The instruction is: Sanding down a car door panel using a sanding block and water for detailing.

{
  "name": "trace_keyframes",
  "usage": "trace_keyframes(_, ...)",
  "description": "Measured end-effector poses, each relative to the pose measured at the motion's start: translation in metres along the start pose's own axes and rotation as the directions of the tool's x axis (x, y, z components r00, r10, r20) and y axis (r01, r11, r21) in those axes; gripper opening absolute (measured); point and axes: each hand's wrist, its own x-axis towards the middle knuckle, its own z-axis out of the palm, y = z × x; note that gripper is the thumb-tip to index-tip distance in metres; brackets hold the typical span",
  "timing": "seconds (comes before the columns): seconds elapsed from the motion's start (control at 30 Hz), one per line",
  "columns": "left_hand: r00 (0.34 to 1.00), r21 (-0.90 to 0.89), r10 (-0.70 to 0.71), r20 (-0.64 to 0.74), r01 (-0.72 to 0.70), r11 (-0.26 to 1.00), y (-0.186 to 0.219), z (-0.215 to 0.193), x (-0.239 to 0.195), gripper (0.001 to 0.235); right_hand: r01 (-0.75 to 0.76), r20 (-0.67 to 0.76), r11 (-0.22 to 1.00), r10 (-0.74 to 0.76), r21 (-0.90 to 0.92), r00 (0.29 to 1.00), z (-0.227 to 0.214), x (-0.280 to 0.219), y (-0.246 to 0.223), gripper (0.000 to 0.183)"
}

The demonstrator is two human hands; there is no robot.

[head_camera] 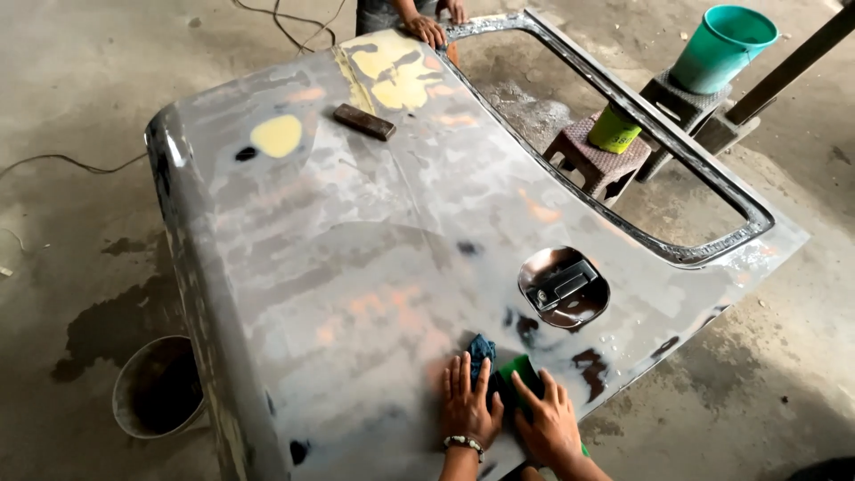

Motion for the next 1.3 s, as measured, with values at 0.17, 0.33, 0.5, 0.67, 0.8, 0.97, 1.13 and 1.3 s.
trace_keyframes(0.17, 1.000, -0.005, 0.005, -0.002, -0.005, 1.000, -0.002, -0.003, 0.003, 0.069, 0.048, -0.056, 0.998, -0.051, -0.051, 0.997, 0.004, 0.018, -0.001, 0.068)
trace_keyframes(0.33, 0.999, -0.010, 0.020, -0.043, -0.020, 1.000, 0.000, 0.000, 0.001, 0.070, -0.002, -0.060, 0.999, 0.000, -0.033, 0.998, 0.013, 0.010, 0.002, 0.065)
trace_keyframes(0.5, 0.999, -0.014, -0.015, 0.029, 0.015, 1.000, -0.006, 0.006, 0.004, 0.072, -0.005, -0.019, 0.996, 0.004, -0.085, 1.000, 0.026, 0.005, 0.017, 0.073)
trace_keyframes(0.67, 1.000, -0.003, -0.008, 0.001, 0.008, 1.000, -0.003, 0.003, 0.000, 0.072, -0.078, -0.010, 0.995, 0.078, -0.066, 0.997, -0.008, 0.027, -0.010, 0.069)
trace_keyframes(0.8, 1.000, 0.024, -0.008, -0.014, 0.008, 1.000, 0.002, 0.002, 0.001, 0.073, 0.043, 0.033, 0.996, -0.041, -0.082, 0.999, 0.005, -0.011, 0.003, 0.074)
trace_keyframes(0.97, 1.000, 0.012, -0.016, -0.025, 0.017, 1.000, -0.001, 0.003, -0.003, 0.072, -0.042, 0.026, 0.993, 0.045, -0.107, 0.999, -0.007, 0.027, -0.004, 0.068)
trace_keyframes(1.13, 1.000, 0.017, 0.000, -0.018, 0.000, 1.000, 0.000, 0.000, 0.001, 0.071, -0.001, -0.003, 0.996, 0.001, -0.091, 1.000, -0.007, 0.006, -0.005, 0.063)
trace_keyframes(1.3, 1.000, -0.006, -0.023, 0.019, 0.023, 1.000, 0.003, -0.005, 0.003, 0.071, -0.056, 0.039, 0.994, 0.060, -0.094, 0.997, -0.007, 0.028, 0.003, 0.060)
